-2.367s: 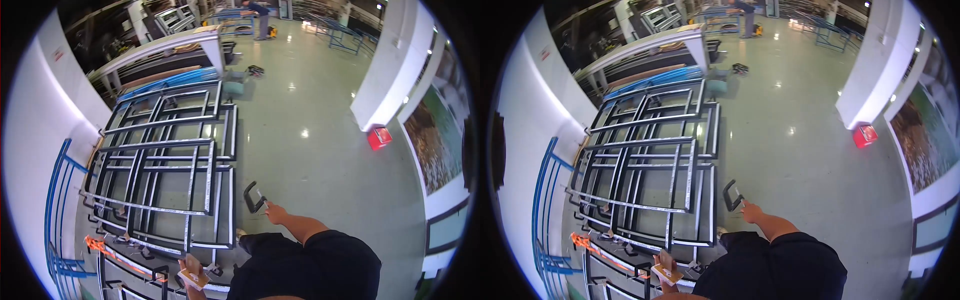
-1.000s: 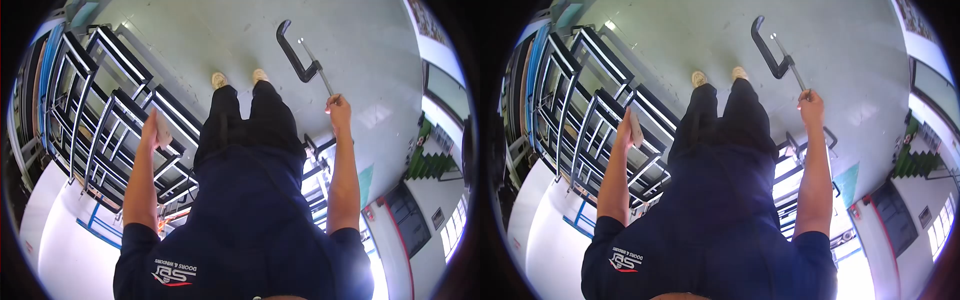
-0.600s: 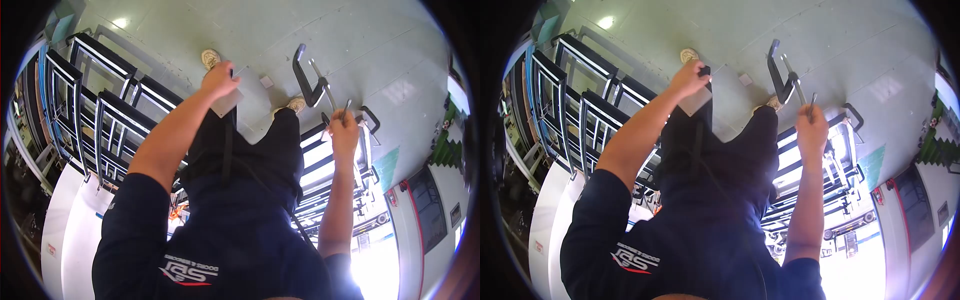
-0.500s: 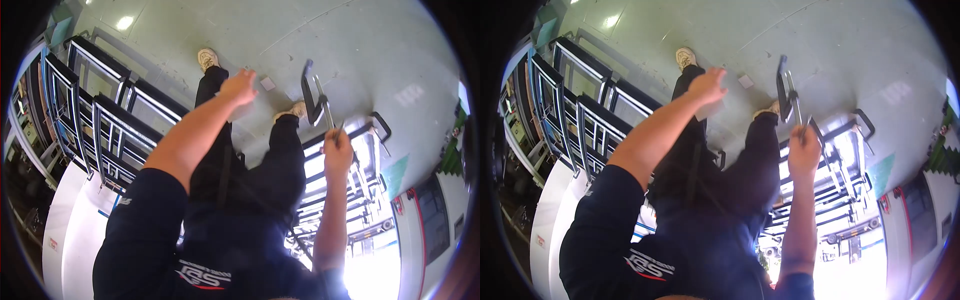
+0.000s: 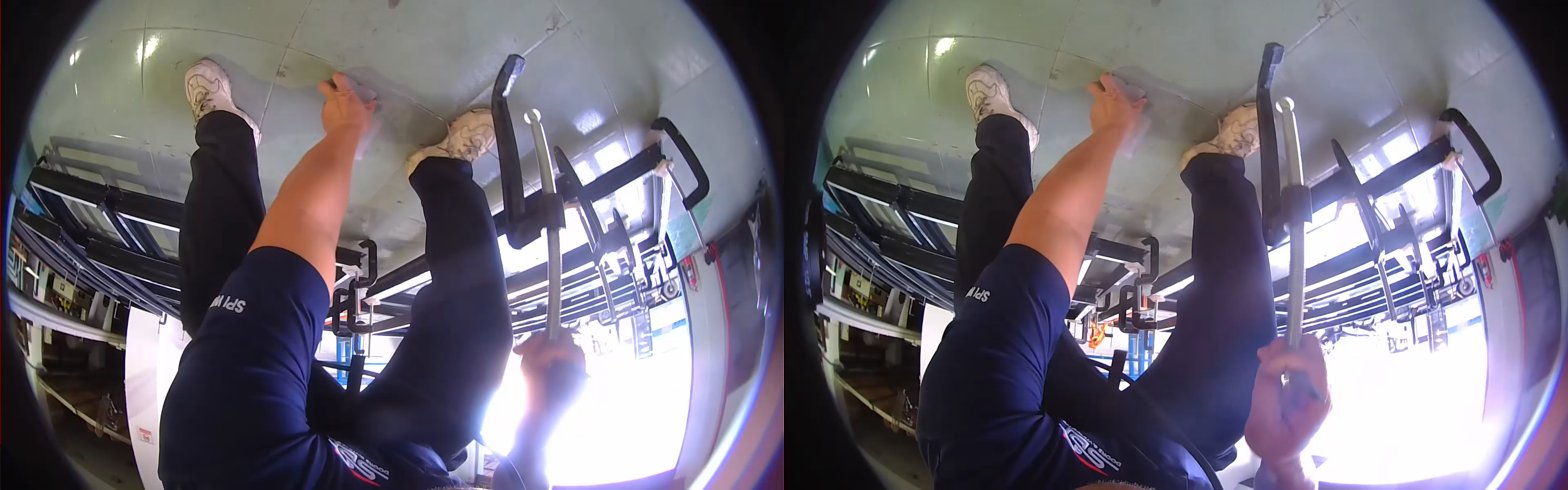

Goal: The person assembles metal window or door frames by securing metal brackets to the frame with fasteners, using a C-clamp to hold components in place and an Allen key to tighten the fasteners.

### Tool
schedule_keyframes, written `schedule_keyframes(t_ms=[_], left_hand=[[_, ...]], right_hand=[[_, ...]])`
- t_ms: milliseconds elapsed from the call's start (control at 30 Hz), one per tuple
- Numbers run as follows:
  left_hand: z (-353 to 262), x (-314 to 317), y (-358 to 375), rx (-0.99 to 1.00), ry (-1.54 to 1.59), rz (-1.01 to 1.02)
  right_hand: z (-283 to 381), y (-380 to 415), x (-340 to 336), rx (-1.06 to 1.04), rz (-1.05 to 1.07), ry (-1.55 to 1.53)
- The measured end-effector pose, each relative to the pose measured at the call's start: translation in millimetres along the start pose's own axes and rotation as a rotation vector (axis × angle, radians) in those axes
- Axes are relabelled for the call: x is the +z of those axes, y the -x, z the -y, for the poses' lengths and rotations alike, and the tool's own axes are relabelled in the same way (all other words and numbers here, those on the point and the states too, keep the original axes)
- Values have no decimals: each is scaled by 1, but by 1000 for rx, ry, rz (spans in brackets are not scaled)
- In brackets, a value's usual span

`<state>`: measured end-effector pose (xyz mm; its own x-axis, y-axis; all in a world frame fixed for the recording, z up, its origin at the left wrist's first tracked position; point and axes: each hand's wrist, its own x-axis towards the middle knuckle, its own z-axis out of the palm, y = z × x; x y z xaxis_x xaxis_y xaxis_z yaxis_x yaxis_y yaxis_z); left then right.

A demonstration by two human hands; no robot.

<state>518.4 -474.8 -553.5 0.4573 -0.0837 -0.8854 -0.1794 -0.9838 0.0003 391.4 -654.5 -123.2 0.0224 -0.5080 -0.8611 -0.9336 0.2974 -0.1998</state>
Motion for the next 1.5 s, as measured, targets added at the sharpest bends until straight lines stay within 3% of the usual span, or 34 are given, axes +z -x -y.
schedule_keyframes(t_ms=[67, 167, 300, 433, 467, 500, 533, 600, 633, 667, 700, 767, 833, 900, 933, 1000, 1033, 1167, 1333, 1433, 1467, 1500], left_hand=[[9, -8, 17, 34, -3, 24], [23, -71, 51, 96, 80, -57], [38, -214, 128, 99, 281, 13], [89, -349, 171, 230, 434, -81], [108, -383, 178, 284, 565, -77], [130, -404, 178, 292, 547, -194], [155, -420, 165, 235, 642, -135], [211, -454, 141, 293, 1043, 293], [236, -491, 162, 238, 1164, 455], [265, -529, 193, 187, 1270, 619], [299, -565, 211, 151, 1231, 644], [354, -634, 260, 50, 1244, 561], [407, -688, 275, -23, 1307, 435], [460, -711, 274, -19, 1573, 291], [487, -729, 278, -21, 1580, 273], [534, -766, 283, -70, 1606, 483], [542, -772, 288, -76, 1617, 462], [579, -779, 292, 81, 1785, 454], [571, -743, 308, -142, 2310, 366], [563, -756, 330, -86, 2609, 262], [565, -751, 321, -155, 2631, 133], [565, -760, 319, -160, 2705, 93]], right_hand=[[-10, 3, 2, -37, -90, -123], [4, 22, -7, -28, -127, -316], [45, 54, -22, -124, -31, -305], [88, 75, -32, -220, -107, -98], [88, 73, -34, -231, -110, -176], [91, 69, -40, -254, -89, -153], [100, 70, -41, -270, -76, -279], [124, 84, -47, -299, -47, -221], [121, 87, -48, -386, -50, -172], [88, 54, -62, -362, 106, -277], [86, 53, -62, -413, 331, -498], [54, -27, -75, -902, 444, 162], [87, -15, -23, -394, 12, 763], [109, -35, -13, -1185, -150, 1141], [140, -29, -4, -1203, -145, 1137], [211, -20, 30, -953, -50, 1069], [245, -20, 47, -892, -26, 1056], [398, -34, 126, -871, 94, 1045], [593, -57, 205, -926, 327, 1033], [712, -92, 258, -893, 655, 784], [752, -104, 270, -835, 778, 670], [810, -48, 284, -776, 709, 673]])
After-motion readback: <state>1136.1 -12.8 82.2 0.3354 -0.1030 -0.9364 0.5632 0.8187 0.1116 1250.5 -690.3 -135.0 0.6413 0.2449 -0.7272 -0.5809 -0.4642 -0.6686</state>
